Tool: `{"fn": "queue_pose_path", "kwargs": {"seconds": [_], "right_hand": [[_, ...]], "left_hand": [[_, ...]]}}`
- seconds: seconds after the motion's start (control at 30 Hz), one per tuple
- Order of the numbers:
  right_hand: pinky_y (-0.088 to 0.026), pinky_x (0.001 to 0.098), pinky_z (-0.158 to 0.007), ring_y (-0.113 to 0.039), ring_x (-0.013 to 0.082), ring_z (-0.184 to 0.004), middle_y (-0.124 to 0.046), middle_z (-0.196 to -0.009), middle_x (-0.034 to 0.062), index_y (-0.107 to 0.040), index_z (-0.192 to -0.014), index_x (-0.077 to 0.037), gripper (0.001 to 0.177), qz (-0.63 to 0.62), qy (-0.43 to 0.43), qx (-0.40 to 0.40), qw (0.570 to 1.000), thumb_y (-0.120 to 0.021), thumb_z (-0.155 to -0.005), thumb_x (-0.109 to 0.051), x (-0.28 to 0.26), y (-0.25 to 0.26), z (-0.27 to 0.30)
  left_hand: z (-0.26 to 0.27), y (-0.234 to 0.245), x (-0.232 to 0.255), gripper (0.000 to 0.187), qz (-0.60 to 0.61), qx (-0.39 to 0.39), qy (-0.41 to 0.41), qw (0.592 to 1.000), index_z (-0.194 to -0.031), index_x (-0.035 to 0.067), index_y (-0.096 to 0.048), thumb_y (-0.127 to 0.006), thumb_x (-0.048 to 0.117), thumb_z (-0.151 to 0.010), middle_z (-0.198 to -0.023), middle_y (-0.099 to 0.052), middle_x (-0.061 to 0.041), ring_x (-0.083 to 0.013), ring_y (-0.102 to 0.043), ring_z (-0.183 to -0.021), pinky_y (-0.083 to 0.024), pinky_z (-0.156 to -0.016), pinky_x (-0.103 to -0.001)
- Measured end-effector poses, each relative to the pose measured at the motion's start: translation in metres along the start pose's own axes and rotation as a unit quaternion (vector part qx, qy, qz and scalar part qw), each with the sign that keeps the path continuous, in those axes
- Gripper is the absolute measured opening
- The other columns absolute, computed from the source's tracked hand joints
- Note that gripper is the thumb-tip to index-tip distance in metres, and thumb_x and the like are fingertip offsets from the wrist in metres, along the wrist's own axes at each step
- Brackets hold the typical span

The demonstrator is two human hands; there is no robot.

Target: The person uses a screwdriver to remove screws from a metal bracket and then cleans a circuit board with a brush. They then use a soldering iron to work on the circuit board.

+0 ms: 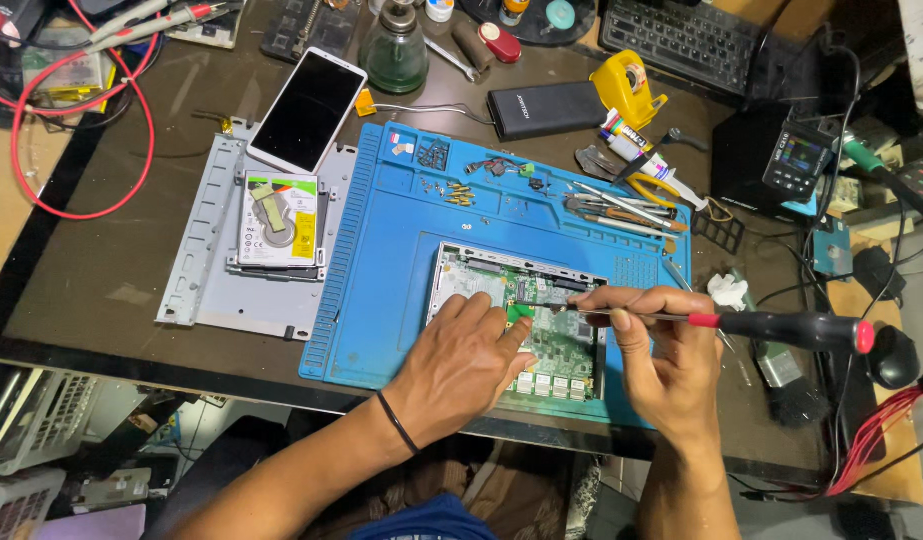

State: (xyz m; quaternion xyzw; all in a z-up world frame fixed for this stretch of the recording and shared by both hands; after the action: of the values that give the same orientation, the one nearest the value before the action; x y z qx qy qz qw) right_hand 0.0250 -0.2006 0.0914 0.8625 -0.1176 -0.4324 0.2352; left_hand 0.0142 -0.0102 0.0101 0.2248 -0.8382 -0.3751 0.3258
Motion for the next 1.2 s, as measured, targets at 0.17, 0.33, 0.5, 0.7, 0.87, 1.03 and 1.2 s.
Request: {"fn": "queue_pose_path", "kwargs": {"seconds": [0.17, 0.33, 0.5, 0.7, 0.87, 1.03, 1.2], "right_hand": [[-0.063, 0.0345, -0.073, -0.076, 0.0267, -0.074, -0.076, -0.094, 0.0224, -0.040, -0.107, 0.002, 0.011, -0.010, -0.003, 0.000, 1.000, -0.050, -0.104, 0.000, 0.001, 0.000, 0.000], [-0.063, 0.0341, -0.073, -0.075, 0.0256, -0.074, -0.075, -0.094, 0.0225, -0.039, -0.108, 0.002, 0.011, -0.016, -0.008, 0.005, 1.000, -0.050, -0.104, 0.000, 0.001, -0.002, -0.001], [-0.063, 0.0351, -0.073, -0.076, 0.0273, -0.073, -0.075, -0.095, 0.0224, -0.040, -0.105, 0.003, 0.011, 0.002, -0.004, -0.001, 1.000, -0.051, -0.104, 0.000, 0.000, -0.002, -0.002], [-0.063, 0.0340, -0.074, -0.077, 0.0252, -0.073, -0.076, -0.095, 0.0210, -0.041, -0.106, 0.002, 0.012, -0.003, -0.028, 0.002, 1.000, -0.052, -0.104, -0.001, -0.003, -0.003, -0.002], [-0.063, 0.0361, -0.073, -0.080, 0.0272, -0.078, -0.078, -0.092, 0.0187, -0.052, -0.102, 0.002, 0.010, 0.061, -0.003, -0.059, 0.996, -0.062, -0.099, 0.000, -0.011, 0.000, -0.017], [-0.061, 0.0351, -0.072, -0.079, 0.0299, -0.081, -0.077, -0.089, 0.0146, -0.064, -0.094, 0.000, 0.007, 0.101, 0.090, -0.110, 0.985, -0.071, -0.093, 0.001, -0.011, -0.009, -0.036], [-0.056, 0.0303, -0.064, -0.071, 0.0249, -0.064, -0.075, -0.078, 0.0043, -0.061, -0.085, -0.006, 0.020, 0.150, 0.128, -0.064, 0.978, -0.079, -0.093, -0.009, -0.004, -0.015, -0.046]], "left_hand": [[0.002, -0.003, -0.001, 0.036, -0.004, 0.008, -0.004, 1.000, -0.107, -0.001, -0.077, -0.056, 0.027, -0.102, -0.071, -0.057, -0.016, -0.0317, -0.052, -0.072, -0.043, -0.069, -0.046], [0.001, -0.003, -0.001, 0.036, -0.003, 0.014, -0.005, 1.000, -0.107, -0.001, -0.077, -0.056, 0.027, -0.102, -0.071, -0.057, -0.016, -0.0313, -0.052, -0.072, -0.043, -0.069, -0.046], [0.001, -0.004, -0.001, 0.034, -0.007, 0.028, -0.010, 1.000, -0.106, -0.001, -0.077, -0.058, 0.027, -0.100, -0.071, -0.057, -0.017, -0.0332, -0.053, -0.073, -0.043, -0.069, -0.047], [0.001, -0.005, -0.002, 0.035, -0.003, 0.020, -0.006, 1.000, -0.107, -0.001, -0.077, -0.056, 0.027, -0.101, -0.072, -0.057, -0.016, -0.0323, -0.052, -0.073, -0.042, -0.069, -0.046], [0.002, -0.006, -0.003, 0.035, 0.001, 0.017, -0.003, 1.000, -0.109, 0.000, -0.077, -0.056, 0.028, -0.100, -0.072, -0.057, -0.015, -0.0322, -0.053, -0.074, -0.042, -0.069, -0.046], [-0.003, 0.002, -0.007, 0.033, 0.009, 0.000, -0.003, 1.000, -0.105, 0.003, -0.076, -0.055, 0.028, -0.100, -0.072, -0.055, -0.012, -0.0296, -0.051, -0.074, -0.042, -0.070, -0.045], [-0.006, 0.017, -0.014, 0.029, 0.070, -0.028, 0.005, 0.997, -0.093, 0.004, -0.079, -0.061, 0.026, -0.100, -0.071, -0.056, -0.010, -0.0275, -0.050, -0.073, -0.041, -0.068, -0.042]]}}
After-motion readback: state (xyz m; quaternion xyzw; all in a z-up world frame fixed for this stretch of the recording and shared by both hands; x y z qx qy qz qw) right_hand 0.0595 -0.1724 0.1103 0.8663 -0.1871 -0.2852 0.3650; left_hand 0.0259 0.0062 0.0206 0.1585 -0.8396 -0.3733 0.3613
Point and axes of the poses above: each hand's wrist, its own z-axis away from the middle knuckle, its own y-axis out of the back of the hand, x = y × z, the point moved 2 cm from there along -z, towards the middle knuckle
